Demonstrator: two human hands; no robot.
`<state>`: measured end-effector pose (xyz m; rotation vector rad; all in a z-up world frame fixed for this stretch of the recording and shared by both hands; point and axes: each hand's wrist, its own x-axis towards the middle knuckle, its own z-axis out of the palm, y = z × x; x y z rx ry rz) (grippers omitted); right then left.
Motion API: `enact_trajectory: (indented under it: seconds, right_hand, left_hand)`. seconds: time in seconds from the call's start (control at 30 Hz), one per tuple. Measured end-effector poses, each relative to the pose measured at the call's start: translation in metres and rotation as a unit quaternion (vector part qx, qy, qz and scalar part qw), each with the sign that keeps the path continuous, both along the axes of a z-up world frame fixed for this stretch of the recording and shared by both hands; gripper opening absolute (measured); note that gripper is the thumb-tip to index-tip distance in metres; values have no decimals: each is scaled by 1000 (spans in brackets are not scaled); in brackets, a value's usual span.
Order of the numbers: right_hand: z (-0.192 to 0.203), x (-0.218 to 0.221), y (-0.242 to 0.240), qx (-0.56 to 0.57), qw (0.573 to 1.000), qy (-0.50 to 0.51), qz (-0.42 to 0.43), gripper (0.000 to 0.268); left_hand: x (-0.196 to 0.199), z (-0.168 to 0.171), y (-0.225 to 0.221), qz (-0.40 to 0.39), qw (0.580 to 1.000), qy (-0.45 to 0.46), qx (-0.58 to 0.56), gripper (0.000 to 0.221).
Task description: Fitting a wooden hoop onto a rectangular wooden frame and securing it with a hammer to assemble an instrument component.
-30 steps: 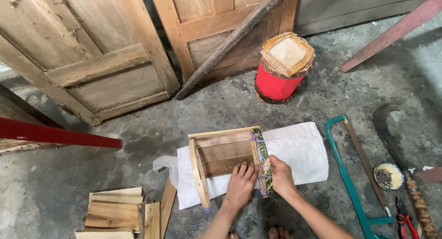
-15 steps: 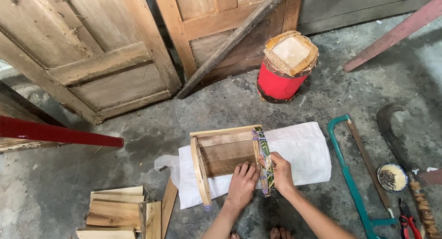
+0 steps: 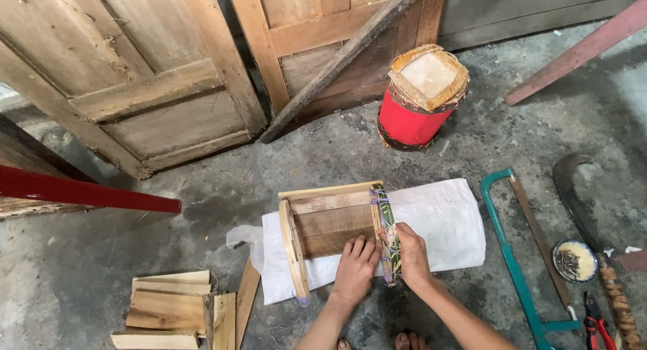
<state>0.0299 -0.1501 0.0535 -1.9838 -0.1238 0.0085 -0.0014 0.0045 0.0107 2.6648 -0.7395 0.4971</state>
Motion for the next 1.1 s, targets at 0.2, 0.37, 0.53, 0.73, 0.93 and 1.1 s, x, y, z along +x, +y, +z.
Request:
enact_trajectory:
  seconds: [0.2, 0.37, 0.53, 0.73, 0.93, 1.1]
  right_hand:
    - [-10, 2, 0, -89, 993, -77, 5, 13]
    - [-12, -1, -1, -68, 994, -82, 18, 15]
    - [-10, -3, -2, -74, 993, -91, 34, 26]
    - [1, -3, 1, -136, 984, -102, 47, 51]
    - [-2, -4, 3, -185, 976, -109, 43, 55]
    - [1, -5, 6, -161, 984, -75, 15, 36]
  left_hand:
    - [1, 2, -1, 4, 1000, -5, -19, 36]
    - [-3, 9, -5, 36, 996, 39, -73, 35]
    - [-5, 31, -8, 70, 968, 122, -210, 36]
    - [0, 48, -6, 70, 948, 156, -268, 28]
    - [7, 32, -12, 123, 931, 152, -307, 15]
    - [11, 12, -19, 176, 907, 168, -344, 11]
